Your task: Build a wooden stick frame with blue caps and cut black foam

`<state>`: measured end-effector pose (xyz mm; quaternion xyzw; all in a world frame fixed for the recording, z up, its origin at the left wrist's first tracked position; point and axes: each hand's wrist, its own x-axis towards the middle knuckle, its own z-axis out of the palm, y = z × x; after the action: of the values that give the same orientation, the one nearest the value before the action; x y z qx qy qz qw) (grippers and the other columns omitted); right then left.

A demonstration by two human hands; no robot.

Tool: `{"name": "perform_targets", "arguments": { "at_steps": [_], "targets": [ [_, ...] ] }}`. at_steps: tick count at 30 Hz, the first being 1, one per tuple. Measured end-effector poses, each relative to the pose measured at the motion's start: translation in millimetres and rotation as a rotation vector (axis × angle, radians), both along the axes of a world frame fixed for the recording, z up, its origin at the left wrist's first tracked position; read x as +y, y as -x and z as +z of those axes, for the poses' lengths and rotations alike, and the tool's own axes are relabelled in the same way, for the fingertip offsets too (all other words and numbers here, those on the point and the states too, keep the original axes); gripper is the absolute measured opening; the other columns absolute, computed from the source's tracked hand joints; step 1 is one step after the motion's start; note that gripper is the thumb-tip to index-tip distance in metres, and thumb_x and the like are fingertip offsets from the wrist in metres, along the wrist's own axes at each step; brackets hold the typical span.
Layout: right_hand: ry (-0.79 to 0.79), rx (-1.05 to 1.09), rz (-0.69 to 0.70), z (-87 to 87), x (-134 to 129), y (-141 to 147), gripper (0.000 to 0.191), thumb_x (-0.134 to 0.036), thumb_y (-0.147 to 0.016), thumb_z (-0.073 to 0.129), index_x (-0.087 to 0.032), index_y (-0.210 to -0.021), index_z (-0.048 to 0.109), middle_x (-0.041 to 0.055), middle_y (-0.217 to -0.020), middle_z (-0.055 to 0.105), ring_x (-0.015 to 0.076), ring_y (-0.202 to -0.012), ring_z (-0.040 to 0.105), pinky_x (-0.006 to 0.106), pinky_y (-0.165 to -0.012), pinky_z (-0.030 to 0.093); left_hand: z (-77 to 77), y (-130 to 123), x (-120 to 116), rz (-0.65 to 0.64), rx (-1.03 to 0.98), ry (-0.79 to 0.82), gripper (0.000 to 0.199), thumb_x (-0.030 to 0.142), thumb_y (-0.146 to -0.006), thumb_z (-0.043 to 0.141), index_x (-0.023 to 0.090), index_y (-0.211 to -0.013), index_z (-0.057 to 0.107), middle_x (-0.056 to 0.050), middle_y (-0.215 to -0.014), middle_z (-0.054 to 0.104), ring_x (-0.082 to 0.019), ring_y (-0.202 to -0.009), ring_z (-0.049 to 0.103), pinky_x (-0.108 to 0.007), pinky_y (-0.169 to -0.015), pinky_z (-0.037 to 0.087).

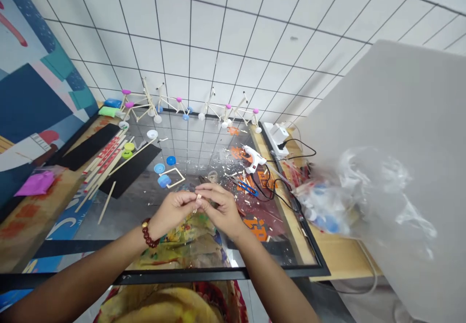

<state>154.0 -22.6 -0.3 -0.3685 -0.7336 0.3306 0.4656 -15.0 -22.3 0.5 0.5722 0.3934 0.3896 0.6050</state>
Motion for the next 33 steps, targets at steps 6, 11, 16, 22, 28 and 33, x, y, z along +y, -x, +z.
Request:
{"name": "perform_targets", "arguments": {
  "at_steps": [6, 11, 16, 22, 28, 33],
  "targets": [
    [0.093, 0.115, -0.088, -2.7, 5.0, 1.4, 0.01, -0.022, -0.083, 0.069, -0.025, -0.089, 0.076, 0.0063, -0.093, 0.072, 0.0176, -0.086, 0.068, 0.034, -0.078, 0.056, 3.1, 4.2, 2.6, 0.011, 0.05, 0.055, 0.019, 0.032, -0.082, 0.063, 0.019, -0.077, 0.075, -0.003, -0.073, 0.074, -0.018, -0.071, 0.067, -0.027, -0.071, 0.052],
    [0.188, 0.154, -0.08, -5.6, 10.6, 2.3, 0.008, -0.026, -0.081, 0.071, -0.023, -0.087, 0.076, 0.0062, -0.086, 0.072, 0.0172, -0.081, 0.068, 0.033, -0.074, 0.056, 2.4, 2.5, 6.9, 0.009, -0.023, 0.24, 0.014, 0.03, -0.078, 0.068, 0.018, -0.081, 0.075, -0.004, -0.073, 0.074, -0.018, -0.068, 0.069, -0.03, -0.072, 0.056],
    [0.237, 0.185, -0.057, -4.6, 10.5, 0.2, 0.006, -0.024, -0.08, 0.072, -0.021, -0.085, 0.074, 0.0065, -0.087, 0.071, 0.0169, -0.082, 0.067, 0.032, -0.077, 0.054, 1.8, 2.5, 8.1, 0.015, 0.02, 0.238, 0.015, 0.029, -0.08, 0.066, 0.019, -0.085, 0.076, -0.004, -0.077, 0.075, -0.019, -0.073, 0.07, -0.031, -0.073, 0.056],
    [0.439, 0.541, -0.133, 0.1, 7.3, -11.0, 0.016, -0.036, -0.089, 0.061, -0.022, -0.085, 0.056, 0.0024, -0.075, 0.07, 0.0137, -0.06, 0.06, 0.027, -0.057, 0.05, 9.7, 12.7, 7.6, -0.027, 0.365, -0.32, 0.017, 0.026, -0.087, 0.059, 0.023, -0.087, 0.076, -0.007, -0.09, 0.075, -0.02, -0.084, 0.068, -0.032, -0.08, 0.052],
    [0.449, 0.434, -0.16, -0.5, 7.3, -11.9, 0.015, -0.035, -0.089, 0.062, -0.022, -0.087, 0.054, 0.0008, -0.069, 0.068, 0.013, -0.056, 0.056, 0.025, -0.054, 0.046, 16.7, 20.6, 6.8, -0.205, 0.682, -0.691, 0.02, 0.028, -0.089, 0.055, 0.022, -0.092, 0.073, -0.01, -0.089, 0.072, -0.023, -0.085, 0.066, -0.037, -0.081, 0.051],
    [0.271, 0.196, -0.166, 0.2, 10.6, -7.6, 0.013, -0.032, -0.089, 0.061, -0.021, -0.083, 0.062, 0.0051, -0.086, 0.066, 0.0176, -0.08, 0.062, 0.032, -0.073, 0.049, 26.9, 40.5, 21.6, -0.044, 0.809, -0.749, 0.022, 0.033, -0.089, 0.056, 0.024, -0.104, 0.07, -0.009, -0.107, 0.071, -0.025, -0.102, 0.063, -0.037, -0.095, 0.045]
  ]
}}
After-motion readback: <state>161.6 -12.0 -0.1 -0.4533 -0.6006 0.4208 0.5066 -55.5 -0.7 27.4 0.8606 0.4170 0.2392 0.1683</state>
